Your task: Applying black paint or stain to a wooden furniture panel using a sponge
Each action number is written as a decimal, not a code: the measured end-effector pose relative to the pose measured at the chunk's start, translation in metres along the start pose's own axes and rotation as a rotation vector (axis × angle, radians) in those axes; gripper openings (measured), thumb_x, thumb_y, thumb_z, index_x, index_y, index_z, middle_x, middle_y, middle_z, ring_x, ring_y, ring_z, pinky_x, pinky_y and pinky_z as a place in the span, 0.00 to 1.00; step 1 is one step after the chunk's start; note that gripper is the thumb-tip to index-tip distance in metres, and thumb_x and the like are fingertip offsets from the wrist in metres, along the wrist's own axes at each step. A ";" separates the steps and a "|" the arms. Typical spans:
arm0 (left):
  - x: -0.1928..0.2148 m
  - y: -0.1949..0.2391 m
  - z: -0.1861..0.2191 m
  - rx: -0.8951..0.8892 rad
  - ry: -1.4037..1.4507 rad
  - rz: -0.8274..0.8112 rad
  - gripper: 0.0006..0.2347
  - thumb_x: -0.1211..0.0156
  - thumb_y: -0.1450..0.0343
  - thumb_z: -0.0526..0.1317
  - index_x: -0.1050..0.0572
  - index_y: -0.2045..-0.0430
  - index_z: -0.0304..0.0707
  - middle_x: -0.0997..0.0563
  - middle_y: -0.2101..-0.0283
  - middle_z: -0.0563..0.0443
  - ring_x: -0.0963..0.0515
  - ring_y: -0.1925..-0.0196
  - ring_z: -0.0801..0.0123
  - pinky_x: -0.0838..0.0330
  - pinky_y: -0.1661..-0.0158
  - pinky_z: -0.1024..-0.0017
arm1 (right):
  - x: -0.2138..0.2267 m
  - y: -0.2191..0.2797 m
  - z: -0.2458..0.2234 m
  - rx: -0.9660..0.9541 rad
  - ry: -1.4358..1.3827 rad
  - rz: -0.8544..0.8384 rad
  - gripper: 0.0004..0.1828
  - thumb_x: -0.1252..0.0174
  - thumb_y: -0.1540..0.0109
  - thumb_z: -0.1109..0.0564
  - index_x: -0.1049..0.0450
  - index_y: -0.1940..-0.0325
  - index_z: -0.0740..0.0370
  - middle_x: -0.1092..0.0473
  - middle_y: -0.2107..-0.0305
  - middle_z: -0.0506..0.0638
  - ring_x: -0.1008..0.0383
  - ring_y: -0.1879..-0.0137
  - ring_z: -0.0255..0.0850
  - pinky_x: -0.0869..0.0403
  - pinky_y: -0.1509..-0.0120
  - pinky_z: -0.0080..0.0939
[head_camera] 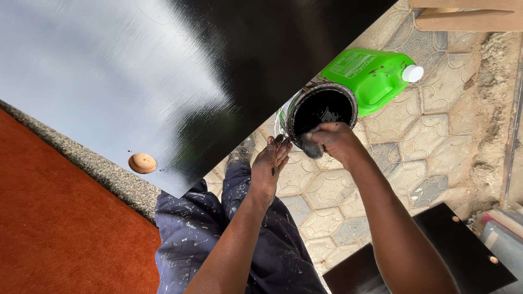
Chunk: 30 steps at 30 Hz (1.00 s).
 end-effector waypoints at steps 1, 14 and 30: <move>0.001 0.000 -0.001 0.002 -0.001 -0.005 0.28 0.61 0.19 0.55 0.43 0.28 0.32 0.34 0.30 0.33 0.41 0.25 0.44 0.54 0.28 0.45 | 0.000 -0.011 0.010 0.000 -0.002 0.006 0.12 0.33 0.41 0.52 0.20 0.62 0.63 0.24 0.70 0.60 0.24 0.62 0.51 0.28 0.50 0.48; -0.005 0.025 0.013 -0.060 -0.176 0.067 0.26 0.59 0.19 0.54 0.38 0.31 0.35 0.28 0.34 0.33 0.35 0.28 0.40 0.47 0.30 0.41 | -0.006 -0.126 0.028 0.126 0.588 0.525 0.10 0.39 0.40 0.55 0.16 0.57 0.55 0.22 0.71 0.62 0.19 0.61 0.60 0.19 0.58 0.57; -0.007 0.003 -0.012 -0.092 -0.070 0.068 0.25 0.53 0.20 0.51 0.37 0.31 0.33 0.29 0.34 0.33 0.35 0.28 0.42 0.49 0.30 0.41 | 0.021 -0.086 0.028 -0.135 -0.318 0.076 0.04 0.34 0.43 0.54 0.22 0.67 0.53 0.35 0.85 0.48 0.38 0.84 0.37 0.45 0.85 0.29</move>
Point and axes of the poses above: each hand's wrist, its own y-axis away from the middle knuckle, its own x-axis out of the back of the hand, z = x × y, the point moved 4 cm from there along -y, towards the middle knuckle
